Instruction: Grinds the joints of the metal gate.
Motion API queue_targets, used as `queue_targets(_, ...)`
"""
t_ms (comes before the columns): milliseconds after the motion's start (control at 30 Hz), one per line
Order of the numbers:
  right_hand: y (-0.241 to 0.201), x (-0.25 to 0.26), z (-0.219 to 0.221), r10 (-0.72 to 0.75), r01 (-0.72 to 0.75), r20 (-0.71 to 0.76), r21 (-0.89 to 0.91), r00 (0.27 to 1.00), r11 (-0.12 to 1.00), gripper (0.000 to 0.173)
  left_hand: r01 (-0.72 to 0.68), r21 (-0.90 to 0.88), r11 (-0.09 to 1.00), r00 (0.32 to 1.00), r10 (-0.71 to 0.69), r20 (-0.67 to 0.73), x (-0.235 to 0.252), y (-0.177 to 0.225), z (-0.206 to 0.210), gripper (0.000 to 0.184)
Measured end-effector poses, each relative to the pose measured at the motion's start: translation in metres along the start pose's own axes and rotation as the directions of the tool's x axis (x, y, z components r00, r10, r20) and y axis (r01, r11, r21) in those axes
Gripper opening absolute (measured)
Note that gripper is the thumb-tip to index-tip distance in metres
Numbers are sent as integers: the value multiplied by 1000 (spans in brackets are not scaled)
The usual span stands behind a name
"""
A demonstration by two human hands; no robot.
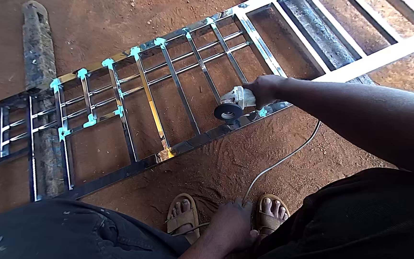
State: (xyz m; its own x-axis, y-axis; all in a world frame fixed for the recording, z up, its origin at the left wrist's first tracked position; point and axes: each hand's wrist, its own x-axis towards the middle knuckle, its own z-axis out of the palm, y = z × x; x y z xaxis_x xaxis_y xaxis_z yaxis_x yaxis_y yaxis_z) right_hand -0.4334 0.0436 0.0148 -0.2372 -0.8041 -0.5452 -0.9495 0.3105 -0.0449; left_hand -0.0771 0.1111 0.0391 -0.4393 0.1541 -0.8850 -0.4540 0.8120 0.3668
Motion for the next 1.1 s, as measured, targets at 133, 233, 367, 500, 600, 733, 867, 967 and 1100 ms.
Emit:
queue_targets(133, 2, 5, -7, -24, 25, 13, -44, 1000, 999, 81, 8, 0, 1000, 1000, -8, 1, 0, 0, 0, 77)
queue_targets(233, 4, 5, -6, -30, 32, 19, -76, 999, 997, 80, 12, -16, 1000, 1000, -13, -19, -1, -2, -1, 77)
queue_targets(367, 0, 3, -2, 30, -30, -29, 21, 999, 999, 80, 8, -9, 1000, 1000, -8, -4, -2, -2, 1, 77)
queue_targets(500, -1, 4, -13, -16, 17, 26, -43, 1000, 999, 84, -10, -27, 1000, 1000, 9, -24, -1, -2, 3, 72)
queue_targets(600, 0, 5, -8, -32, 34, 32, -77, 999, 996, 88, -2, -64, 998, 999, 0, -39, -5, -5, -1, 71)
queue_targets(733, 1, 3, -2, 44, -44, -11, 16, 999, 999, 79, -18, -86, 996, 999, 14, -48, -6, -4, 2, 74)
queue_targets(867, 4, 2, -6, 46, -46, -3, -28, 999, 999, 76, -27, -107, 994, 999, 22, -46, -7, -2, 2, 71)
queue_targets(967, 3, 1, 2, 36, -35, 14, -27, 999, 999, 73, -32, -110, 993, 998, 26, -62, -9, -5, 0, 72)
queue_targets(1100, -3, 1, 6, 98, -98, -14, -7, 995, 995, 75, -35, -112, 993, 998, 29, -49, -10, -3, 1, 74)
